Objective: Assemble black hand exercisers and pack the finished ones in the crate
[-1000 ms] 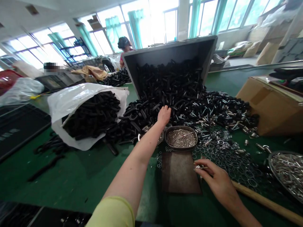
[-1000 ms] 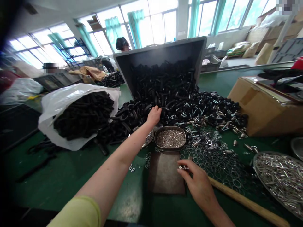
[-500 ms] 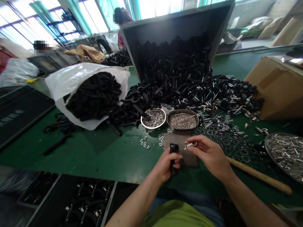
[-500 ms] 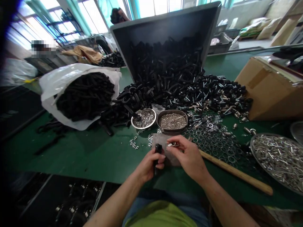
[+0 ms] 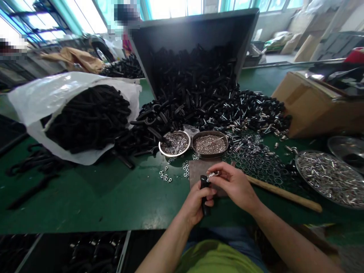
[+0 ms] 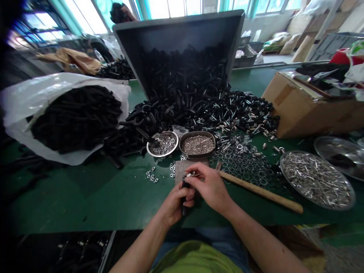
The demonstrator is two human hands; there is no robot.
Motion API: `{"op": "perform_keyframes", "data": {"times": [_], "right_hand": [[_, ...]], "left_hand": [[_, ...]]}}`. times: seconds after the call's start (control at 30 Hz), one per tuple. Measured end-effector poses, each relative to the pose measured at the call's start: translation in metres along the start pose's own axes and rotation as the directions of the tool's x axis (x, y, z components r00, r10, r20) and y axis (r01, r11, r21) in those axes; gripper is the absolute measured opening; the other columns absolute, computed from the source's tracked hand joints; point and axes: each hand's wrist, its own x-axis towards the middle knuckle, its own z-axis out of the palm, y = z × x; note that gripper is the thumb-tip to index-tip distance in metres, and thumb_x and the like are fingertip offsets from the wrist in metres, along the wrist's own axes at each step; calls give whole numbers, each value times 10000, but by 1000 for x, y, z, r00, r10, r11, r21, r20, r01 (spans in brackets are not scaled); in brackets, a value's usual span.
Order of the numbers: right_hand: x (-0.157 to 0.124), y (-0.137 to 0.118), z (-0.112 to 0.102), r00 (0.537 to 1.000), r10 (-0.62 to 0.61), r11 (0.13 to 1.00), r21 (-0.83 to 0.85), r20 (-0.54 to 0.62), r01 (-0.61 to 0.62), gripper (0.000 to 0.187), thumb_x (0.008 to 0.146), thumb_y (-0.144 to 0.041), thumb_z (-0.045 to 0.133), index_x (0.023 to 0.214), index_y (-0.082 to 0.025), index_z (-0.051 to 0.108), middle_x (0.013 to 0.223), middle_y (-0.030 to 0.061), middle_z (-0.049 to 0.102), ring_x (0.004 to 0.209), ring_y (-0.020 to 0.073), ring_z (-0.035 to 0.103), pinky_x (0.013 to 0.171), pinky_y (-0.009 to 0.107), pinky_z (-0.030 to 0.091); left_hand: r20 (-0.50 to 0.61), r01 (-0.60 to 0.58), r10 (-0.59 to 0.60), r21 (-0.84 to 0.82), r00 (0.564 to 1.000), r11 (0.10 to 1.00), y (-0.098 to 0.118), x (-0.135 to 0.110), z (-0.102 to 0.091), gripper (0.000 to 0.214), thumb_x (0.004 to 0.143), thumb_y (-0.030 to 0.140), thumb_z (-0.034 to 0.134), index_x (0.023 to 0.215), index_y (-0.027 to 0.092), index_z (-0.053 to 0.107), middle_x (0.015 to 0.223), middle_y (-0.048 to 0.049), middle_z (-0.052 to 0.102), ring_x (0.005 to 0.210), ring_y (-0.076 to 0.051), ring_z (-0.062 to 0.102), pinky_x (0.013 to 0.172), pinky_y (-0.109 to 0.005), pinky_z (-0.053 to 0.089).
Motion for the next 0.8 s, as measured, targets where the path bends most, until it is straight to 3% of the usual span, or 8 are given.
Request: {"op": "perform_keyframes", "data": {"times": [0.17,0.3,0.37,0.43,0.5,0.57,0.63,0.8], "right_hand": [[3,4,0,1000,8,997,-70,-15,-9,149,776,-213,585,915,-204,636,853,12,675,782,147,628,723,275,493],[7,21,0,999,38,998,-48,-31,-39,140,767,-226,595,901,-193,613,804,1,647,751,142,613,708,271,485],[11,33,-8,998,53,998,-26,24,-52,169,773,-266,600,922,-187,601,801,0,643,753,144,613,692,266,484],[17,48,-25,993,75,991,-119,92,-64,187,823,-323,544,941,-190,603,795,0,650,736,140,616,666,258,478],[24,64,-48,996,92,924,-374,7,-83,207,864,-336,476,910,-192,618,785,4,647,720,138,605,665,262,464],[31,81,-72,982,48,787,-598,-184,-150,173,847,-296,498,855,-182,628,809,29,627,767,158,583,719,292,440],[37,97,-89,962,21,708,-676,-273,-207,119,803,-252,548,796,-173,636,829,55,597,821,188,556,759,323,410],[43,115,-102,960,29,657,-718,-279,-229,144,804,-243,534,708,-190,629,860,67,562,845,202,534,718,323,391]], "left_hand": [[20,-7,6,59,1000,998,0,1,2,314,613,175,707,843,166,493,602,70,380,494,-29,300,407,-128,175],[-37,9,2,308,999,951,-7,1,5,379,652,377,731,853,181,477,537,91,343,435,-31,262,387,-154,170],[-44,52,-38,397,998,916,-10,0,5,408,652,441,725,844,185,473,515,98,326,415,-32,252,380,-160,170],[11,82,-93,382,996,921,-10,-2,3,394,674,463,700,822,187,463,520,97,316,416,-31,241,379,-159,164],[61,83,-107,310,992,947,-9,-4,1,370,709,473,664,805,187,451,555,85,339,429,-32,247,379,-157,161],[37,52,-64,263,997,963,-7,-5,-2,351,747,486,622,794,187,447,599,66,384,446,-37,275,377,-156,171],[-10,3,0,279,1000,960,-5,-4,-4,333,772,486,599,792,184,460,636,47,433,467,-45,323,383,-158,219],[-74,-46,74,327,995,944,-2,1,-6,351,716,468,674,822,154,562,740,-7,530,606,-78,476,500,-176,381]]}}
